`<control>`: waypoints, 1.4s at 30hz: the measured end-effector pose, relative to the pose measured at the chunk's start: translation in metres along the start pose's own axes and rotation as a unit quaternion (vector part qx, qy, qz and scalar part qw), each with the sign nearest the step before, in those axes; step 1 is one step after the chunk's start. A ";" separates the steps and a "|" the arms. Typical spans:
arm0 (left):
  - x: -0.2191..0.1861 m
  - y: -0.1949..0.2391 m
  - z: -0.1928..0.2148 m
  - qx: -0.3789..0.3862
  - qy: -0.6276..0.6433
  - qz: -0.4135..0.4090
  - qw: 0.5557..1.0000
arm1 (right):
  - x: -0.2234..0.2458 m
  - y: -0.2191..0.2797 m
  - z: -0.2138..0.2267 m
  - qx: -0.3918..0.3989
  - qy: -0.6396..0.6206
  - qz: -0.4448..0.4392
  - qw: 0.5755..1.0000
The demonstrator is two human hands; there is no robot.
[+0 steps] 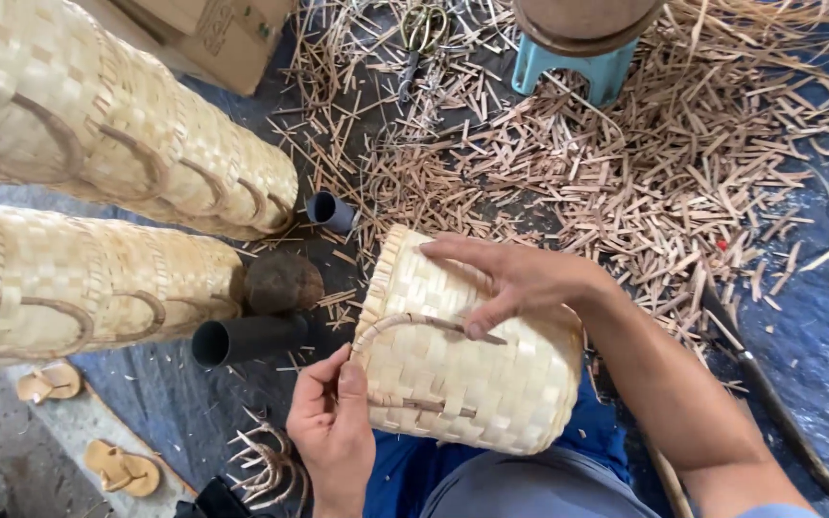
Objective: The person sits on the floor weaving a bamboo basket, tucking and pressing woven strips along the rim and fitting a curved handle piece into the weave. They turn the basket to work around its sides, then set it with other finished baskets and pick up another.
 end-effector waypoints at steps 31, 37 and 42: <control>0.009 0.006 0.025 -0.011 -0.018 -0.031 0.999 | -0.012 -0.018 -0.040 0.079 -0.041 0.005 0.996; 0.008 0.007 0.025 -0.008 -0.023 -0.038 0.999 | -0.012 -0.017 -0.041 0.082 -0.045 0.017 0.995; 0.015 0.005 0.029 -0.016 -0.015 -0.044 0.999 | -0.020 -0.021 -0.045 0.082 -0.047 0.007 0.996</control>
Point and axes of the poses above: each hand's wrist, its own y-axis away from the middle knuckle, its own z-axis out of the back of the hand, x = y × z, the point moved 8 cm from there along -y, towards the middle knuckle, and after that the axes turned 14 degrees about -x, right-handed, at the moved point
